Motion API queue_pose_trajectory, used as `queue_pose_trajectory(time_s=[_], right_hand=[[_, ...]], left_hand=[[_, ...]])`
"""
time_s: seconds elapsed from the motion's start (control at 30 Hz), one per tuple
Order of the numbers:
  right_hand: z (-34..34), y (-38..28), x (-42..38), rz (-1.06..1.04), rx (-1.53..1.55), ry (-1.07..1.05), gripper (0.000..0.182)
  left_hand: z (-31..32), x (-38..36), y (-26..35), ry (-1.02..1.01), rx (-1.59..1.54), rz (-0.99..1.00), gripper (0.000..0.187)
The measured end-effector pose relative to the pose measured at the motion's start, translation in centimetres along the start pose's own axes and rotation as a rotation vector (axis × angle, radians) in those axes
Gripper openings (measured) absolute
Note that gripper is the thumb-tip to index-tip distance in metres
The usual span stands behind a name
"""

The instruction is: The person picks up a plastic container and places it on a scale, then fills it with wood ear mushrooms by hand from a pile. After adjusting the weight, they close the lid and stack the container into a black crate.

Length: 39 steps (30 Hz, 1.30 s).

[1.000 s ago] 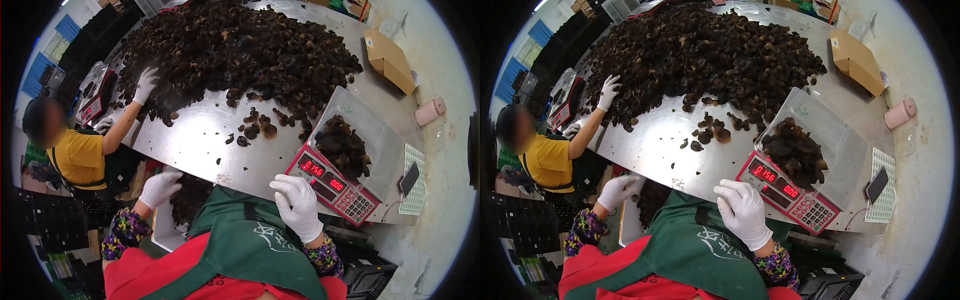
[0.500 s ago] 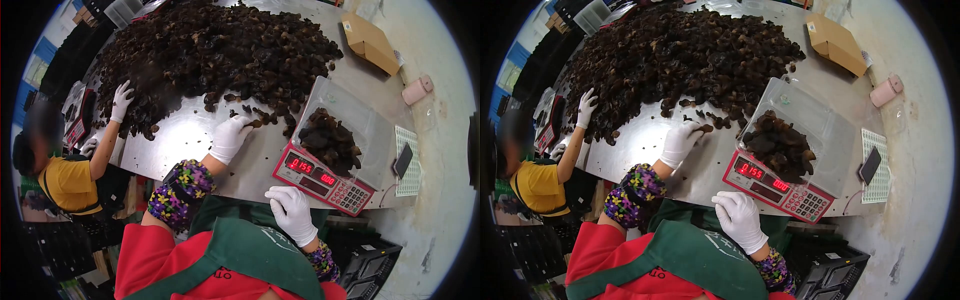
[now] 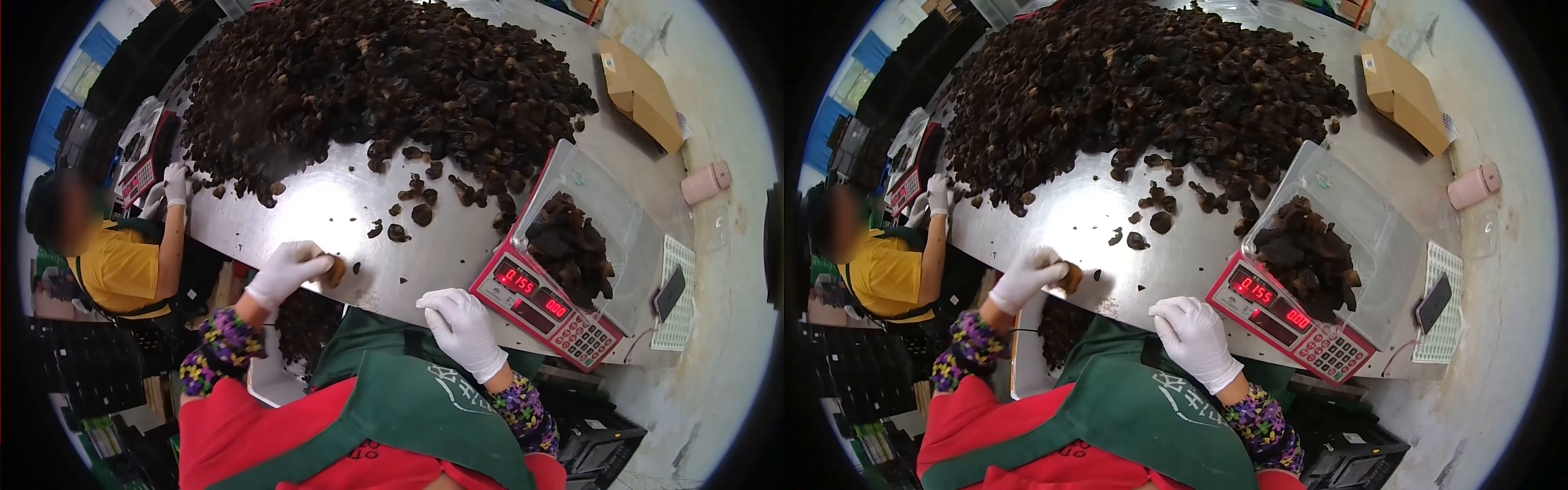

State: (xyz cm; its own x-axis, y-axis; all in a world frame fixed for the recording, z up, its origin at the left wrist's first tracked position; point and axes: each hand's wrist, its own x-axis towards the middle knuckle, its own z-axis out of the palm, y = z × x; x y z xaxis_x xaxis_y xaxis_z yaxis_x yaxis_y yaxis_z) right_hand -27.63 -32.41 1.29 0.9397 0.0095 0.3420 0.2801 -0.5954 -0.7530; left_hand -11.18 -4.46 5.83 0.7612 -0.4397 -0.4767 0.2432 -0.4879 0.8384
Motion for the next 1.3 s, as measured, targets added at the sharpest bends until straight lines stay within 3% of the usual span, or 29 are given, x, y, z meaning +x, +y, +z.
queue_pose_trajectory(time_s=[0.07, 0.1, 0.17, 0.27, 0.33, 0.47, 0.6, 0.73, 0.77, 0.8, 0.87, 0.93, 1.0, 1.03, 1.07, 1.23, 1.3], right_hand=[[0.5, 0.3, 0.0, 0.008, 0.004, -0.02, 0.008], [0.7, 0.4, 0.0, 0.012, 0.003, -0.031, 0.008], [1.3, 0.7, -0.1, 0.013, 0.008, -0.044, 0.007], [2.0, 1.3, -0.1, 0.0, 0.03, -0.042, 0.007], [2.2, 1.6, -0.2, 0.003, 0.021, -0.056, 0.007], [2.9, 2.4, -0.5, 0.013, 0.002, -0.037, 0.007], [3.3, 2.5, -1.2, 0.003, -0.014, 0.014, 0.01], [3.4, 2.6, -1.4, -0.017, -0.02, 0.036, 0.013], [3.4, 2.7, -1.4, -0.008, -0.021, 0.04, 0.013], [3.4, 2.6, -1.3, -0.015, -0.027, 0.036, 0.013], [3.5, 2.6, -1.2, -0.021, -0.031, 0.028, 0.013], [3.5, 2.7, -1.2, -0.022, -0.047, 0.015, 0.014], [3.5, 2.7, -1.2, -0.023, -0.052, 0.014, 0.014], [3.5, 2.7, -1.2, -0.02, -0.055, 0.021, 0.013], [3.5, 2.7, -1.1, -0.018, -0.062, 0.024, 0.013], [3.6, 2.7, -1.2, -0.027, -0.041, 0.043, 0.01], [3.9, 2.9, -1.4, -0.036, -0.068, 0.061, 0.01]], left_hand=[[-3.6, -2.5, -4.1, -0.054, 0.292, -0.053, 0.02], [-4.5, -4.2, -5.2, -0.049, 0.291, -0.06, 0.02], [-5.3, -6.8, -6.3, 0.098, 1.151, 0.027, 0.032], [-4.9, -8.0, -5.6, 0.122, 1.186, -0.018, 0.044], [-3.0, -6.2, -4.3, 0.155, 1.116, 0.087, 0.039], [2.5, 0.7, -1.4, 0.265, 0.687, 0.528, 0.029], [7.9, 7.1, 1.0, 0.3, 0.85, 0.812, 0.034], [8.4, 10.1, -0.6, 0.185, 0.922, 0.779, 0.025], [8.2, 10.9, -0.7, 0.157, 0.73, 0.755, 0.031], [8.4, 10.7, 1.0, 0.151, 0.731, 0.755, 0.031], [8.7, 10.3, 4.7, 0.41, 0.62, 0.761, 0.041], [8.1, 11.9, 5.3, 0.345, 0.72, 0.71, 0.051], [8.7, 14.5, 4.2, 0.257, 0.836, 0.914, 0.058], [9.0, 15.2, 3.6, 0.137, 0.819, 0.848, 0.065], [9.3, 15.1, 4.2, 0.078, 0.974, 0.781, 0.058], [9.3, 15.2, 4.1, 0.002, 0.802, 0.713, 0.032], [9.1, 15.3, 3.6, 0.112, 0.592, 0.895, 0.026]])
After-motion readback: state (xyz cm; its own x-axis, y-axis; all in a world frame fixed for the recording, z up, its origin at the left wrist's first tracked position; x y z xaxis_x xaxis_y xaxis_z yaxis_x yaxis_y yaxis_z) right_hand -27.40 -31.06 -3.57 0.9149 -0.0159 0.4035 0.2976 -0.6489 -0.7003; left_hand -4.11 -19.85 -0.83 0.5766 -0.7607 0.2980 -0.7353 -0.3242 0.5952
